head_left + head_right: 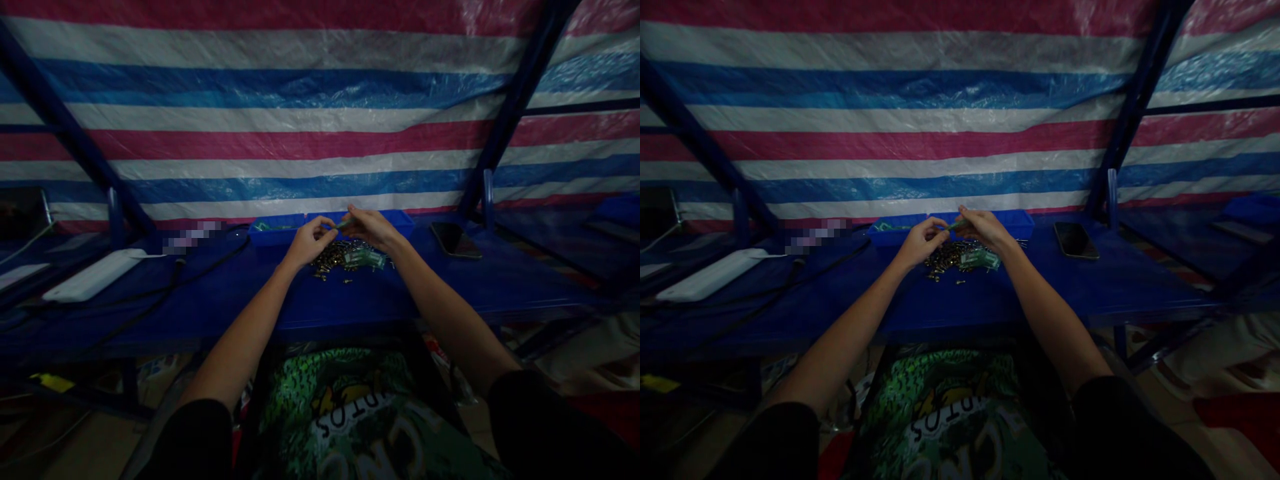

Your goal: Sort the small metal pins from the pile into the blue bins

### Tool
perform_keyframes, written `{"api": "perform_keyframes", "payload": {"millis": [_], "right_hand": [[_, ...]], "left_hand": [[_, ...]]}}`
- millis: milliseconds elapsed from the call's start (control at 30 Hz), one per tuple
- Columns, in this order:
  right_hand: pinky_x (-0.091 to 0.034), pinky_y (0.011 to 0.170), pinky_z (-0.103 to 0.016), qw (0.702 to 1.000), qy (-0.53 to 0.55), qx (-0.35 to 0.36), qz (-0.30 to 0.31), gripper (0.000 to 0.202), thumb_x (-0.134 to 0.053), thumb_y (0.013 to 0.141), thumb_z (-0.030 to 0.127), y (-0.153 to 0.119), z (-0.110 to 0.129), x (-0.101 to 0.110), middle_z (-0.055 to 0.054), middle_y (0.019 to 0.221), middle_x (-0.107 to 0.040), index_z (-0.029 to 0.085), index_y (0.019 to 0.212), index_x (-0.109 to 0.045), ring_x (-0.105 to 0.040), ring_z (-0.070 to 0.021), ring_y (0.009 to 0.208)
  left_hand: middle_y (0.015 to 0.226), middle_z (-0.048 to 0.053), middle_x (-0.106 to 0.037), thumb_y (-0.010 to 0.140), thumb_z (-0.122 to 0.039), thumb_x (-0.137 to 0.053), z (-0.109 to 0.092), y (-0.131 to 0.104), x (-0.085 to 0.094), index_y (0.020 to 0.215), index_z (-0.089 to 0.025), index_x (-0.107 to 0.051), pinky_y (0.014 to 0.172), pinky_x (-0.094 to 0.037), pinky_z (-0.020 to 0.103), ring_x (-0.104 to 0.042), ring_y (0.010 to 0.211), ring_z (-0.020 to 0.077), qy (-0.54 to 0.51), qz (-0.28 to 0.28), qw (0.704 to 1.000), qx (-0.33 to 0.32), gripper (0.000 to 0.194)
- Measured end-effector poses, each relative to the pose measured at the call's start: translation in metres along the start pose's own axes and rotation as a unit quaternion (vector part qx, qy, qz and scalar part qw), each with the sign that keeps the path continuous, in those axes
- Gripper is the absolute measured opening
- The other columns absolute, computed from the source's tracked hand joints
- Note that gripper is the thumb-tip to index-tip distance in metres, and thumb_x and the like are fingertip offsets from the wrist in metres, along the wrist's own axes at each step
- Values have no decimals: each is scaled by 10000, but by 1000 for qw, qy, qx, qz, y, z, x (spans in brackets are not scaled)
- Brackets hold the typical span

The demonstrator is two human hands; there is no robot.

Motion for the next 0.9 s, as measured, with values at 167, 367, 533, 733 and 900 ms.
{"api": "perform_keyframes", "payload": {"millis": [167,367,533,733,900], "right_hand": [[-449,639,-252,997,-53,61,-8,115,-620,695,264,2,4,-7,-19,748,-610,176,756,-578,-547,-105,652],[-417,586,-257,985,-147,86,-15,352,-586,706,236,1,0,-19,23,666,-540,189,1040,-482,-501,-108,598],[-433,630,-281,962,-243,110,-51,409,-610,703,285,5,-5,-19,-33,799,-591,170,1078,-493,-540,-149,707],[-428,706,-304,932,-326,152,-44,224,-560,736,299,6,0,-24,-51,832,-619,133,883,-593,-553,-168,778],[-431,652,-295,930,-327,156,-60,337,-606,720,342,1,2,-27,-53,811,-608,146,989,-553,-544,-166,736]], "left_hand": [[705,28,-597,786,-284,-565,-1,0,6,788,-173,-562,560,-409,243,-536,613,116,-63,-34,997,37,111],[664,8,-572,726,-143,-592,18,4,19,821,-167,-554,572,-387,247,-510,587,109,-68,-97,991,64,106],[738,24,-584,715,-103,-591,17,7,17,809,-155,-555,655,-409,257,-540,672,114,-57,-81,995,33,113],[655,2,-551,749,-201,-594,17,6,14,937,-146,-568,556,-372,239,-489,566,102,-44,-76,996,31,197],[623,0,-535,765,-276,-592,23,6,13,967,-146,-586,541,-363,243,-482,560,112,13,-72,997,30,240]]}}
Point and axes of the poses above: each hand's wrist, its own y-axis towards the middle knuckle, its own x-axis out of the back of the hand, z = x × y, the point moved 8 cm from there along y, towards the middle knuckle
